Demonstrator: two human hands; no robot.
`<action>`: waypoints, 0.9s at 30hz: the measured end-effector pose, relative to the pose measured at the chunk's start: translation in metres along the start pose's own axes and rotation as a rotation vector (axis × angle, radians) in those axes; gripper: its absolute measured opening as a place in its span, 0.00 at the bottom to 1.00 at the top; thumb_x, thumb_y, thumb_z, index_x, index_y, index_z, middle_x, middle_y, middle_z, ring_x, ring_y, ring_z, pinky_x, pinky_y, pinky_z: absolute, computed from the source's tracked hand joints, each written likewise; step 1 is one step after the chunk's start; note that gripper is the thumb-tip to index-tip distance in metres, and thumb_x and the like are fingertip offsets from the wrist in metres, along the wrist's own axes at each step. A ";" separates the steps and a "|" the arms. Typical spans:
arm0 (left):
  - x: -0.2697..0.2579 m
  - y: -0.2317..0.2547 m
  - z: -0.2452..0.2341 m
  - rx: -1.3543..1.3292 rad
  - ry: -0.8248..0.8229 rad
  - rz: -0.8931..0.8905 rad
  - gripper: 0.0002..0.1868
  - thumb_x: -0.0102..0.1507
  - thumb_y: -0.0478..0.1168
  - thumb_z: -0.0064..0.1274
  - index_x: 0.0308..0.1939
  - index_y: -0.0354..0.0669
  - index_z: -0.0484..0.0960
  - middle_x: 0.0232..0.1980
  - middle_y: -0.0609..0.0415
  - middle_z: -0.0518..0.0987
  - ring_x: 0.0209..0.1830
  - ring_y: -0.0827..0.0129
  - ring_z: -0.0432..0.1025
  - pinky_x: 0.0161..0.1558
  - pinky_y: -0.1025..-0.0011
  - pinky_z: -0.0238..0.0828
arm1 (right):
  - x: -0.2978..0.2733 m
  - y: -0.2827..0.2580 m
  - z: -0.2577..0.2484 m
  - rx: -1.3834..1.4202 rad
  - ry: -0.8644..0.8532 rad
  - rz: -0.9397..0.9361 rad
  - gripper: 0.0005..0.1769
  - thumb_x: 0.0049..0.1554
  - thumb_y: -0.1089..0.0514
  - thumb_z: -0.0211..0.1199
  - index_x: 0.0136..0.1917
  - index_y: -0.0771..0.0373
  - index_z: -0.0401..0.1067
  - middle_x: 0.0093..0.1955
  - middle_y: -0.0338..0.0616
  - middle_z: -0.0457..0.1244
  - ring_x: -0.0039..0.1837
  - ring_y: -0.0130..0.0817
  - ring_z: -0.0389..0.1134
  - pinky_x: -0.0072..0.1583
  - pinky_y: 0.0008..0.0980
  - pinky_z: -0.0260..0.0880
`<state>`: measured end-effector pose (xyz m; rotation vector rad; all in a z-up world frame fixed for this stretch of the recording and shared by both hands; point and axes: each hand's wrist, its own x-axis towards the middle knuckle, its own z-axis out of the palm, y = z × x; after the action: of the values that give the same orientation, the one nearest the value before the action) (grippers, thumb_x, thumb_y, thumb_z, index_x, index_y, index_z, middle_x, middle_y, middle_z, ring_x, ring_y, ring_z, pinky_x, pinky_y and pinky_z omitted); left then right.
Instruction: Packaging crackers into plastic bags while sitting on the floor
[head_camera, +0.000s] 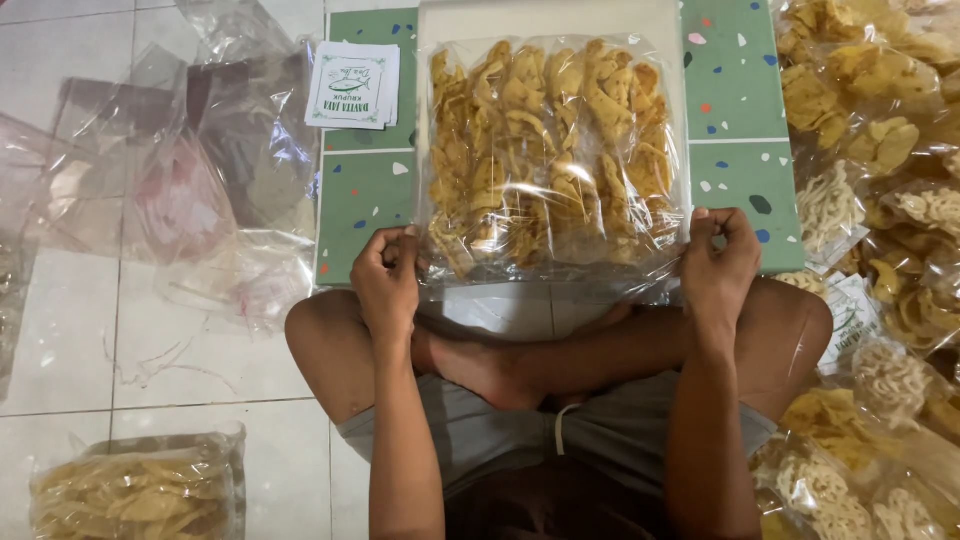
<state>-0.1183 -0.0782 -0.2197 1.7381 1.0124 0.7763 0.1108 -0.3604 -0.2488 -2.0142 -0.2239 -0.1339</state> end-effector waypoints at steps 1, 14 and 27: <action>0.000 -0.001 0.000 -0.001 0.003 0.000 0.13 0.74 0.46 0.48 0.39 0.50 0.84 0.20 0.59 0.78 0.20 0.74 0.67 0.32 0.69 0.69 | 0.000 -0.004 0.002 0.001 -0.002 -0.002 0.11 0.71 0.61 0.60 0.46 0.64 0.72 0.37 0.46 0.57 0.35 0.30 0.58 0.38 0.31 0.63; 0.021 -0.039 -0.007 0.085 0.034 -0.049 0.06 0.64 0.45 0.57 0.39 0.52 0.88 0.26 0.51 0.77 0.31 0.64 0.73 0.41 0.62 0.72 | 0.016 0.019 0.004 -0.069 -0.027 0.036 0.04 0.61 0.58 0.66 0.43 0.58 0.75 0.34 0.45 0.61 0.39 0.36 0.62 0.46 0.38 0.65; 0.021 0.084 0.092 0.483 -0.056 0.809 0.32 0.75 0.58 0.36 0.78 0.47 0.63 0.79 0.38 0.64 0.81 0.43 0.55 0.76 0.45 0.50 | 0.033 -0.134 0.053 -0.303 0.000 -0.943 0.19 0.63 0.63 0.56 0.66 0.69 0.73 0.69 0.63 0.63 0.68 0.58 0.66 0.67 0.49 0.63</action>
<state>-0.0075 -0.1150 -0.1721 2.6311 0.4404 1.0126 0.1138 -0.2525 -0.1475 -2.0431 -1.2001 -0.7946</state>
